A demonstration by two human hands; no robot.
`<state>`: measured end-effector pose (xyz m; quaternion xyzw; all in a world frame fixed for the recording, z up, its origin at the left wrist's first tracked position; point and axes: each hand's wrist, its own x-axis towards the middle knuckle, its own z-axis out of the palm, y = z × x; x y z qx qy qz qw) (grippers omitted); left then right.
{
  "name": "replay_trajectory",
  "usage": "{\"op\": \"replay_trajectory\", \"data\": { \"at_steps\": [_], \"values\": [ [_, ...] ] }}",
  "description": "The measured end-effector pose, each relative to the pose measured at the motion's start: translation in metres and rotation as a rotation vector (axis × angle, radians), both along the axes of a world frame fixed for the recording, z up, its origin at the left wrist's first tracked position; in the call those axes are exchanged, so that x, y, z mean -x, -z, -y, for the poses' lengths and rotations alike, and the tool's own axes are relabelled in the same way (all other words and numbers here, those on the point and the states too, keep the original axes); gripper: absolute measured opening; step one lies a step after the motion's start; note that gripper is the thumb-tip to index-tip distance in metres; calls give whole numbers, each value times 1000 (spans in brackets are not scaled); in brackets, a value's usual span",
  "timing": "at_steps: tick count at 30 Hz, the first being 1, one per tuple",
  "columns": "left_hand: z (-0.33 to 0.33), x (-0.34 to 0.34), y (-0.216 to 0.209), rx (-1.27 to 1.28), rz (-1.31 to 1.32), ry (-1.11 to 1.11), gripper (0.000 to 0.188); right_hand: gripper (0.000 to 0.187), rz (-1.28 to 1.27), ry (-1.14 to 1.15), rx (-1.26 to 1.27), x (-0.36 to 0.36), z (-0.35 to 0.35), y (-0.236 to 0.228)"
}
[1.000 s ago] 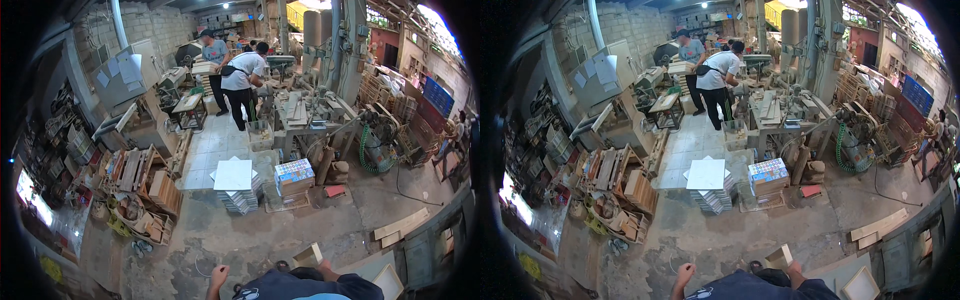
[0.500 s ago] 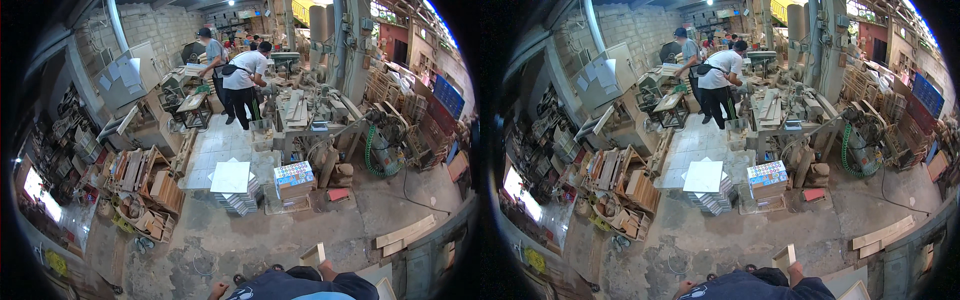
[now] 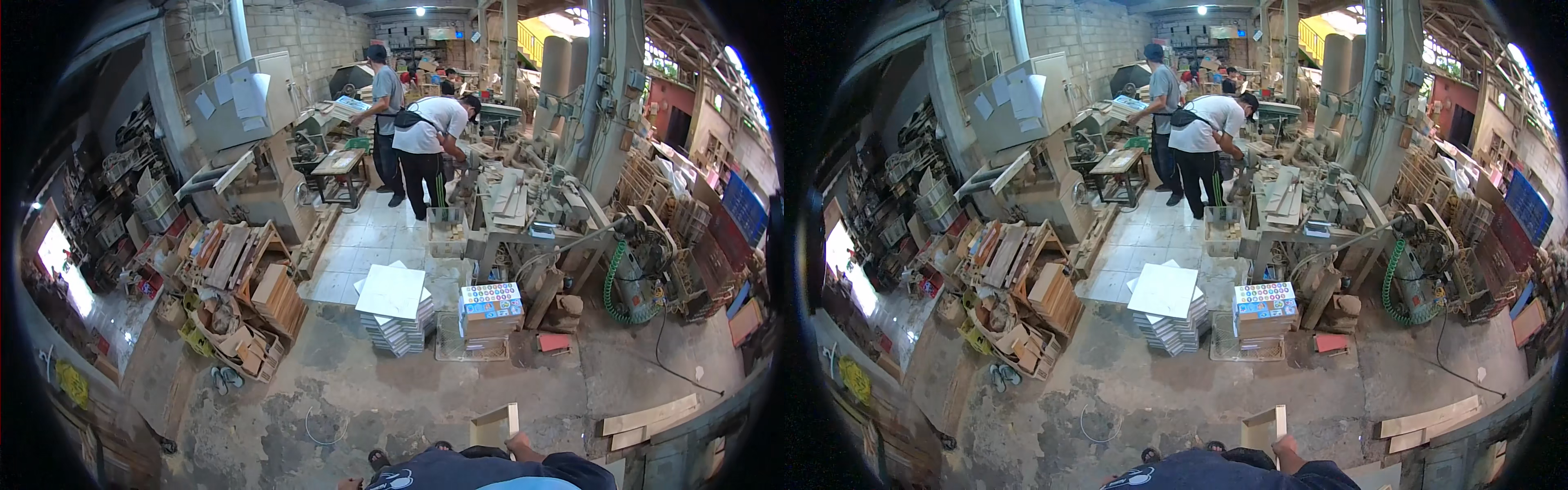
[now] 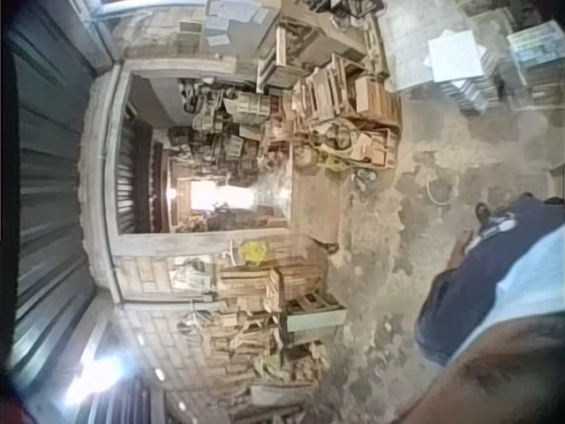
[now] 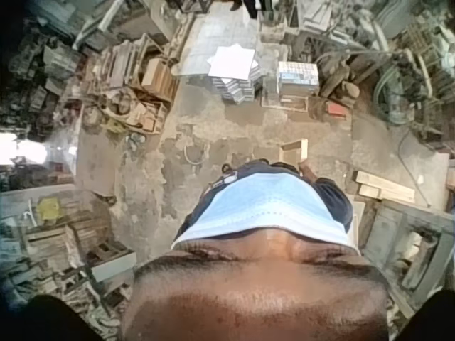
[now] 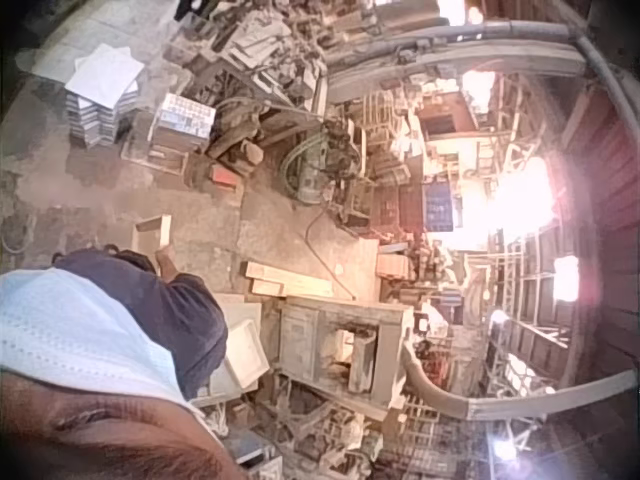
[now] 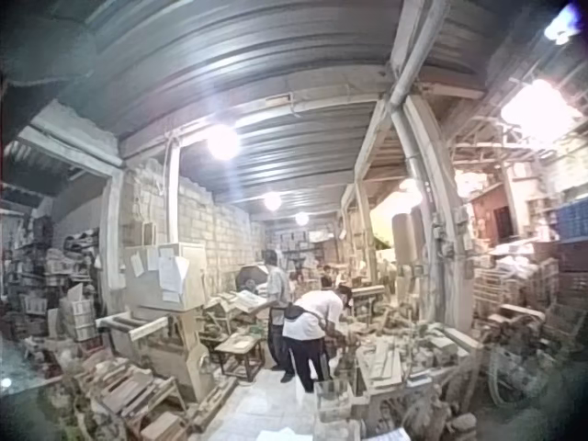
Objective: The person assembles a wooden tray by hammering nails into its frame with a hammer, then carries and places the assembled tray onto a stack of wooden trays.
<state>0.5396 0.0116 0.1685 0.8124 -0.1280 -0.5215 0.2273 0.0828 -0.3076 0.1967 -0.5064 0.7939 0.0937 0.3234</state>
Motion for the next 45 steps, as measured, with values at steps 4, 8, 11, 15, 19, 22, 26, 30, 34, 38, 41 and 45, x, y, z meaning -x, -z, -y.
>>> {"op": "replay_trajectory", "data": {
  "at_steps": [4,8,11,15,19,22,26,30,34,38,41,45],
  "values": [
    [-8,-19,15,38,-43,-120,35,46,2,-13,-30,-10,-4,-6],
    [-45,-47,42,20,-78,-220,36,45,-34,-70,-38,-25,-10,-9],
    [-49,-57,47,-3,-89,-220,37,46,-25,-61,-15,-22,-17,-2],
    [-52,-53,46,-42,-54,-98,38,49,7,-112,-18,-7,-18,21],
    [-26,-16,35,1,-91,-313,24,52,-8,-98,-36,13,-19,33],
    [-9,-1,31,43,-104,-244,24,50,25,-63,-49,29,-17,40],
    [-5,21,31,103,-95,-300,26,44,-5,-127,-37,42,-8,41],
    [-9,39,30,50,-56,-296,26,42,-22,-147,-72,43,4,19],
    [-11,62,1,36,44,-192,25,48,13,-145,-52,47,12,0],
    [3,78,-38,-91,69,-111,24,56,31,-100,-59,59,17,12],
    [5,85,-40,-110,66,-94,24,57,41,-101,-42,67,19,24],
    [5,71,2,-24,42,16,28,46,1,-47,-30,77,16,27]
  ]
}}
